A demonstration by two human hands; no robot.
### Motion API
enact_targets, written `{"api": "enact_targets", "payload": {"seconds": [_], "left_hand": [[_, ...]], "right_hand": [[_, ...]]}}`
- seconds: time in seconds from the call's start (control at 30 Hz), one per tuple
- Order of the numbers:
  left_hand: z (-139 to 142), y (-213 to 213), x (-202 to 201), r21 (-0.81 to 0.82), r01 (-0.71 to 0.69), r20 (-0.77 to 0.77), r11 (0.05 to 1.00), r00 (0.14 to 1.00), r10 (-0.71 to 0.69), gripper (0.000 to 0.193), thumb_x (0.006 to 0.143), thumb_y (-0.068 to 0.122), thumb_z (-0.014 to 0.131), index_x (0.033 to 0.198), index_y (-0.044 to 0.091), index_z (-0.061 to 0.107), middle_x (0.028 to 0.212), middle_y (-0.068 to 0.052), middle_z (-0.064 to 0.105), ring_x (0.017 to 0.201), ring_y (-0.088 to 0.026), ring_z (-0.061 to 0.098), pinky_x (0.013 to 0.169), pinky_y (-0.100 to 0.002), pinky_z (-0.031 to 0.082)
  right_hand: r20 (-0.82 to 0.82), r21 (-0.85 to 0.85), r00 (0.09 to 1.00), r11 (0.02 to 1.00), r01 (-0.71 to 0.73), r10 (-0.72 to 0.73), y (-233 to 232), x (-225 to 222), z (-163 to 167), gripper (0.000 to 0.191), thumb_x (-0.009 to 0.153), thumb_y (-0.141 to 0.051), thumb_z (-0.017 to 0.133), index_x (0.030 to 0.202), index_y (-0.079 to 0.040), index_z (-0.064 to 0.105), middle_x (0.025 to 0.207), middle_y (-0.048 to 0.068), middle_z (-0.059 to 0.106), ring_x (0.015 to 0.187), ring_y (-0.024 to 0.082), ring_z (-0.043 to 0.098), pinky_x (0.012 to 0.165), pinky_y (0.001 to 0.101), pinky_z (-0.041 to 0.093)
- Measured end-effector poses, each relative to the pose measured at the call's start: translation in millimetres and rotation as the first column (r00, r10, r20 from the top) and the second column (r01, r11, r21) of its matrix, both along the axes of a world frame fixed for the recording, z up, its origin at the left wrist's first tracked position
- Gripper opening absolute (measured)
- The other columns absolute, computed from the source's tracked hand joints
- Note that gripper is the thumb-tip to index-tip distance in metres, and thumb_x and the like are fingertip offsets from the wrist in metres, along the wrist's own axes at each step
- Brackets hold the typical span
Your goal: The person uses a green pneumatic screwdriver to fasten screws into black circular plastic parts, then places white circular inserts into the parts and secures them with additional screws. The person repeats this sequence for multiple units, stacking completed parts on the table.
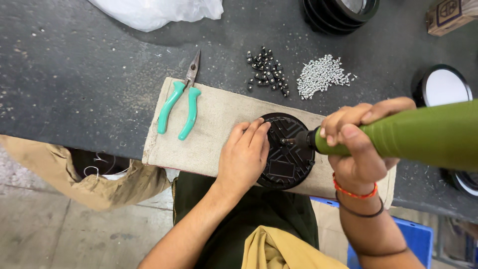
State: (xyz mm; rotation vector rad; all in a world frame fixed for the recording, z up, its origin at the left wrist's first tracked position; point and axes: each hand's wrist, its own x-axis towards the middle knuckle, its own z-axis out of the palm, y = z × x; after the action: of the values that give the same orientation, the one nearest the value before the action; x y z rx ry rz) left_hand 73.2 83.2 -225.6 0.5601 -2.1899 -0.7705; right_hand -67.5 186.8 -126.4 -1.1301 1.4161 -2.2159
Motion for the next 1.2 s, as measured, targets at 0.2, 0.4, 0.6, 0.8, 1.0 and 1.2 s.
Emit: {"api": "enact_targets", "payload": {"seconds": [0.2,0.4,0.6,0.8,1.0,1.2], "left_hand": [[3.1,1.4,7.6,-0.020,0.047,0.013,0.999,0.999,-0.046,0.032,0.091,0.004,0.069,0.123,0.001,0.064,0.138,-0.013,0.065,0.117,-0.033,0.062,0.101,-0.040,0.052],[20.8,21.6,56.8,-0.050,0.231,0.070,0.972,0.971,-0.228,0.080,0.074,0.043,0.082,0.132,-0.005,0.056,0.148,-0.027,0.045,0.126,-0.048,0.048,0.106,-0.050,0.044],[31.7,27.0,70.1,-0.223,0.302,0.231,0.927,0.940,-0.251,0.072,0.063,0.024,0.085,0.130,0.005,0.063,0.143,-0.015,0.056,0.125,-0.043,0.054,0.102,-0.049,0.049],[51.7,-3.1,50.0,-0.005,0.149,-0.128,0.989,0.981,-0.148,0.033,0.089,0.018,0.080,0.118,0.006,0.068,0.107,-0.014,0.072,0.098,-0.035,0.070,0.087,-0.042,0.056],[59.6,-61.1,-23.0,0.300,0.042,0.268,0.953,0.955,-0.126,0.028,0.088,0.035,0.074,0.100,0.009,0.077,0.078,-0.019,0.073,0.073,-0.036,0.071,0.069,-0.043,0.056],[62.5,-137.9,-112.6,0.059,0.046,0.020,0.997,0.999,-0.047,0.028,0.095,0.032,0.063,0.105,0.009,0.076,0.099,-0.017,0.075,0.093,-0.037,0.071,0.082,-0.044,0.055]], "right_hand": [[-0.041,0.023,0.995,0.996,-0.090,0.091,-0.2,-12.0,12.8,0.023,0.097,0.002,0.058,0.113,-0.002,0.042,0.076,0.014,0.053,0.059,0.022,0.055,0.066,0.0350,0.054],[-0.117,-0.053,0.992,0.997,-0.050,0.043,20.7,-28.2,32.5,0.027,0.104,-0.012,0.067,0.120,-0.002,0.047,0.087,0.018,0.058,0.070,0.026,0.058,0.074,0.0367,0.054],[-0.169,-0.062,0.986,0.998,-0.022,0.011,44.5,-43.2,20.9,0.046,0.103,-0.038,0.069,0.126,-0.002,0.052,0.102,0.017,0.063,0.089,0.027,0.063,0.085,0.0384,0.054],[0.039,-0.102,0.998,0.993,0.054,-0.050,76.1,-66.4,-38.1,0.053,0.107,-0.052,0.065,0.129,-0.005,0.053,0.113,0.012,0.065,0.100,0.024,0.065,0.093,0.0402,0.056],[0.178,0.162,0.961,0.970,0.183,-0.211,81.0,-79.3,-114.2,0.021,0.114,-0.023,0.054,0.123,-0.004,0.054,0.107,0.011,0.067,0.094,0.022,0.066,0.089,0.0343,0.055],[0.093,0.350,0.956,0.909,0.229,-0.277,79.0,-83.5,-140.1,0.016,0.106,-0.012,0.061,0.117,-0.001,0.060,0.103,0.008,0.070,0.090,0.014,0.066,0.084,0.0272,0.055]]}}
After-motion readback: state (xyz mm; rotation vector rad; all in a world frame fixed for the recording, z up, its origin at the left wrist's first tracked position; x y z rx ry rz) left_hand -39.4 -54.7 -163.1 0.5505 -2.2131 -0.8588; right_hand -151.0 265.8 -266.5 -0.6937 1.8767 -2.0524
